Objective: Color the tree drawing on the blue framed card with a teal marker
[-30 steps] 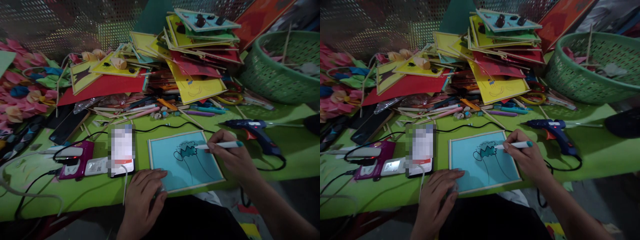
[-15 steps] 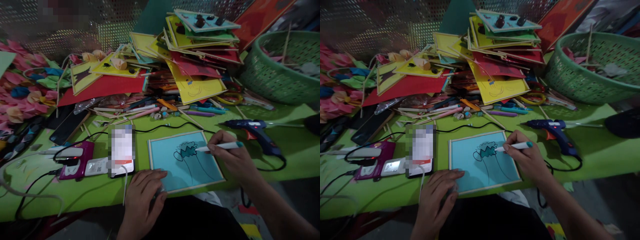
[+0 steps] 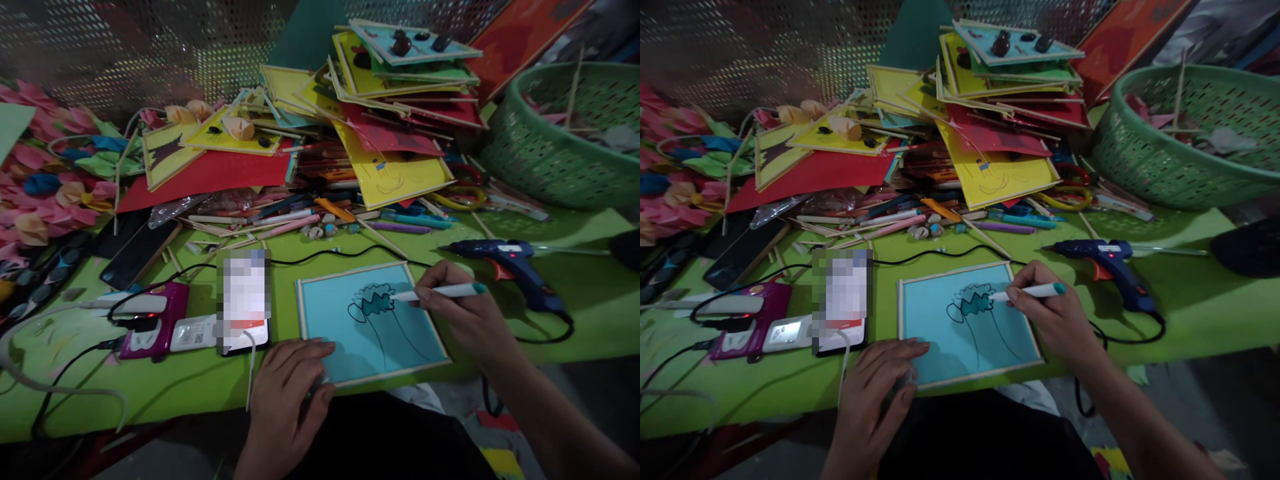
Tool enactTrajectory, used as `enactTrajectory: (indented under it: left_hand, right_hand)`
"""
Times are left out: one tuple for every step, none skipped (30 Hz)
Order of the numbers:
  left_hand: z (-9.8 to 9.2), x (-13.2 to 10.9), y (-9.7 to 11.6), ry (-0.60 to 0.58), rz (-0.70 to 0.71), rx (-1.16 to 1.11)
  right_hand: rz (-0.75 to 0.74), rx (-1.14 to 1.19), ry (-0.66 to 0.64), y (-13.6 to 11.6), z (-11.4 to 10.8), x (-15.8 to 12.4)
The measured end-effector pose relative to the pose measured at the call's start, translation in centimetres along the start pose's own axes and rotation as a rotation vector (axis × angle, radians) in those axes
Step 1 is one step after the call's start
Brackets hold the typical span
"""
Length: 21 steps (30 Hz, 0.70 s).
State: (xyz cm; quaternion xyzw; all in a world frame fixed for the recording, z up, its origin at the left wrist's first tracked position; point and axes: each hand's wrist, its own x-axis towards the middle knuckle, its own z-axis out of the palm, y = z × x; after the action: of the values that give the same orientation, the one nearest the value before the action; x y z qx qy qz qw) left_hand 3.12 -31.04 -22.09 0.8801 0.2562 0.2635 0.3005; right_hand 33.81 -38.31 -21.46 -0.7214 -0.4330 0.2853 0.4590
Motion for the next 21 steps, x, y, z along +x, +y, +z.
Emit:
enactTrajectory:
  left_hand:
    - [-0.03,0.04,0.03,0.002,-0.001,0.000]
    - [-0.06,0.06,0.05,0.001,-0.002,0.000]
    - [-0.08,0.07,0.06,-0.002,-0.003,0.000]
    - [-0.08,0.07,0.06,-0.004,-0.002,0.000]
    - [-0.07,0.05,0.06,-0.005,0.000,0.000]
    - [-0.05,0.03,0.05,-0.003,0.003,-0.001]
    - [-0.03,0.00,0.04,0.000,0.003,-0.002]
    - [0.00,-0.03,0.03,0.003,0.005,-0.002]
    - [0.02,-0.06,0.02,0.003,0.005,-0.002]
    - [0.04,-0.09,0.02,-0.002,0.003,-0.001]
    - [0.05,-0.12,0.02,-0.006,0.003,0.000]
    - [0.06,-0.14,0.03,-0.013,-0.001,0.002]
    - [0.05,-0.17,0.03,-0.016,-0.002,0.003]
    - [0.05,-0.18,0.04,-0.016,-0.002,0.003]
    - [0.04,-0.18,0.05,-0.016,-0.005,0.004]
    - [0.02,-0.17,0.06,-0.012,-0.004,0.004]
    - [0.01,-0.15,0.07,-0.008,-0.002,0.002]
    - [-0.01,-0.12,0.08,-0.005,-0.002,0.002]
    - [-0.02,-0.07,0.09,-0.004,0.001,0.000]
    - [-0.02,-0.03,0.10,-0.002,0.002,-0.001]
    - [-0.02,0.01,0.11,-0.002,0.002,-0.001]
  right_hand:
    - [0.001,0.003,0.002,0.01,0.00,0.00]
    - [-0.001,0.004,0.001,-0.01,-0.01,-0.01]
    - [-0.007,0.000,0.000,-0.05,-0.02,0.00]
    - [-0.013,-0.008,-0.001,-0.10,-0.02,0.01]
    - [-0.017,-0.013,-0.001,-0.15,-0.02,0.02]
    - [-0.016,-0.013,-0.002,-0.19,-0.03,0.03]
    - [-0.011,-0.010,-0.001,-0.20,-0.02,0.05]
    - [-0.003,-0.004,-0.001,-0.19,-0.02,0.06]
    - [0.001,0.002,-0.001,-0.17,-0.01,0.07]
    - [0.003,0.003,-0.004,-0.14,0.00,0.08]
    - [-0.001,0.001,-0.005,-0.12,0.01,0.09]
    - [-0.004,-0.006,-0.007,-0.11,0.01,0.09]
    - [-0.007,-0.012,-0.007,-0.12,0.02,0.09]
    - [-0.006,-0.015,-0.007,-0.13,0.02,0.09]
    - [-0.001,-0.014,-0.006,-0.16,0.03,0.10]
    - [0.003,-0.010,-0.004,-0.20,0.02,0.10]
    - [0.006,-0.008,-0.003,-0.23,0.02,0.10]
    - [0.007,-0.006,-0.003,-0.25,0.01,0.09]
    - [0.004,-0.007,-0.006,-0.27,0.01,0.09]
    - [0.000,-0.011,-0.010,-0.27,0.00,0.07]
    - [-0.003,-0.018,-0.012,-0.26,-0.01,0.06]
